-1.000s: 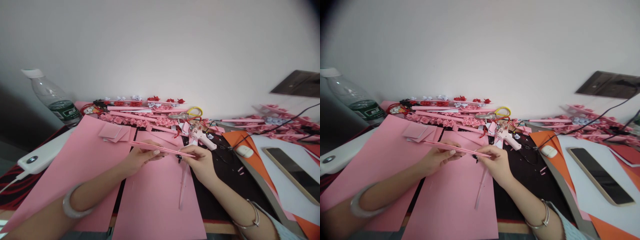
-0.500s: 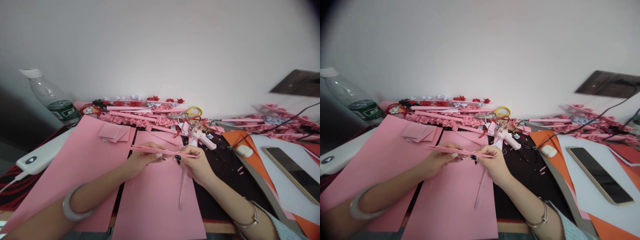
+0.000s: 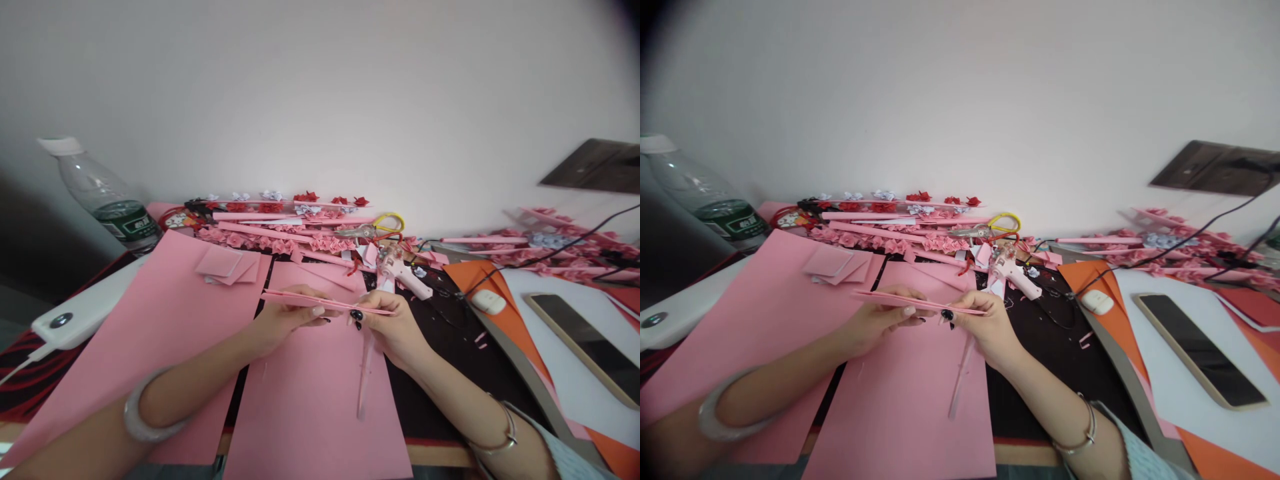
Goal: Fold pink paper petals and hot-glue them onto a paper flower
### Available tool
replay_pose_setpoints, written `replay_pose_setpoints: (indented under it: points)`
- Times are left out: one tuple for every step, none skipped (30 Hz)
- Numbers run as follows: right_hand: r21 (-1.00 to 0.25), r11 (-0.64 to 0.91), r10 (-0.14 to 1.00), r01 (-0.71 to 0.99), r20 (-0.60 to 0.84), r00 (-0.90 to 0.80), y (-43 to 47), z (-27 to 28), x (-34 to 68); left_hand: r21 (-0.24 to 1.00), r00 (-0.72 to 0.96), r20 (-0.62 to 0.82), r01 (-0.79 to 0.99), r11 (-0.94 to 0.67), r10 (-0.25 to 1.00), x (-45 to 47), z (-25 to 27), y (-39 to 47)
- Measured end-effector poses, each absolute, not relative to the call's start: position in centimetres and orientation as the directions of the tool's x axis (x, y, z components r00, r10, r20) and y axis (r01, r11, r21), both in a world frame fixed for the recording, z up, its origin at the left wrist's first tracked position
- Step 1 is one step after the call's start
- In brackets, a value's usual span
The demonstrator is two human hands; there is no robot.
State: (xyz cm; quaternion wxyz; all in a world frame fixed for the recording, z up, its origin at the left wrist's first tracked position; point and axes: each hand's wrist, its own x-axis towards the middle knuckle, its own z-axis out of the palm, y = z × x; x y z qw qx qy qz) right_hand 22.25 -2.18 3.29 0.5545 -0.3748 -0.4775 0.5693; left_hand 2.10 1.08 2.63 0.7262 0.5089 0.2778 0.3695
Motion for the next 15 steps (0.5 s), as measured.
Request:
replay_pose_setpoints:
  points:
    - [-0.959, 0.071, 0.989, -0.274, 0.104, -0.107, -2.2, 3.3, 22.2, 0.944, 0.572, -0.026, -0.257, 0.209, 0.820, 2.1, 2.7, 1.1]
    - [-0.959, 0.071, 0.989, -0.275, 0.104, -0.107, -2.2, 3.4, 22.2, 0.944, 0.571, -0.025, -0.257, 0.208, 0.820, 2.1, 2.7, 1.1]
    - [-0.959, 0.070, 0.989, -0.274, 0.102, -0.107, -2.2, 3.4, 22.2, 0.945, 0.573, -0.024, -0.255, 0.206, 0.819, 2.1, 2.7, 1.0]
    - [-0.959, 0.069, 0.989, -0.274, 0.101, -0.105, -2.3, 3.4, 22.2, 0.946, 0.575, -0.023, -0.251, 0.203, 0.818, 2.1, 2.7, 1.0]
    - [-0.959, 0.071, 0.989, -0.274, 0.102, -0.104, -2.3, 3.4, 22.2, 0.948, 0.577, -0.022, -0.247, 0.200, 0.816, 2.1, 2.7, 1.0]
    - [-0.958, 0.073, 0.989, -0.276, 0.105, -0.104, -2.3, 3.4, 22.2, 0.950, 0.577, -0.022, -0.243, 0.198, 0.816, 2.2, 2.8, 0.9]
    - [-0.957, 0.077, 0.988, -0.281, 0.111, -0.106, -2.3, 3.4, 22.2, 0.951, 0.577, -0.022, -0.240, 0.195, 0.816, 2.3, 2.8, 0.9]
    - [-0.955, 0.083, 0.987, -0.286, 0.119, -0.111, -2.3, 3.4, 22.1, 0.953, 0.576, -0.019, -0.236, 0.189, 0.817, 2.4, 2.9, 0.9]
    - [-0.953, 0.089, 0.985, -0.289, 0.128, -0.118, -2.3, 3.4, 22.1, 0.957, 0.580, -0.013, -0.229, 0.178, 0.815, 2.5, 2.9, 0.8]
    - [-0.952, 0.095, 0.982, -0.291, 0.137, -0.128, -2.3, 3.4, 22.1, 0.963, 0.589, -0.005, -0.216, 0.163, 0.808, 2.6, 3.0, 0.8]
    - [-0.952, 0.100, 0.980, -0.290, 0.145, -0.139, -2.3, 3.4, 22.1, 0.969, 0.602, 0.005, -0.200, 0.145, 0.799, 2.8, 3.0, 0.8]
    - [-0.952, 0.104, 0.977, -0.288, 0.152, -0.151, -2.4, 3.4, 22.0, 0.975, 0.610, 0.015, -0.184, 0.123, 0.792, 2.9, 3.0, 0.8]
    - [-0.953, 0.106, 0.975, -0.284, 0.156, -0.161, -2.4, 3.4, 22.0, 0.980, 0.613, 0.030, -0.175, 0.099, 0.790, 3.0, 3.0, 0.7]
    - [-0.954, 0.108, 0.973, -0.280, 0.160, -0.168, -2.4, 3.4, 22.0, 0.981, 0.609, 0.051, -0.178, 0.073, 0.792, 3.1, 3.0, 0.7]
    - [-0.954, 0.112, 0.972, -0.277, 0.163, -0.170, -2.5, 3.5, 22.0, 0.981, 0.597, 0.075, -0.188, 0.048, 0.799, 3.2, 2.9, 0.7]
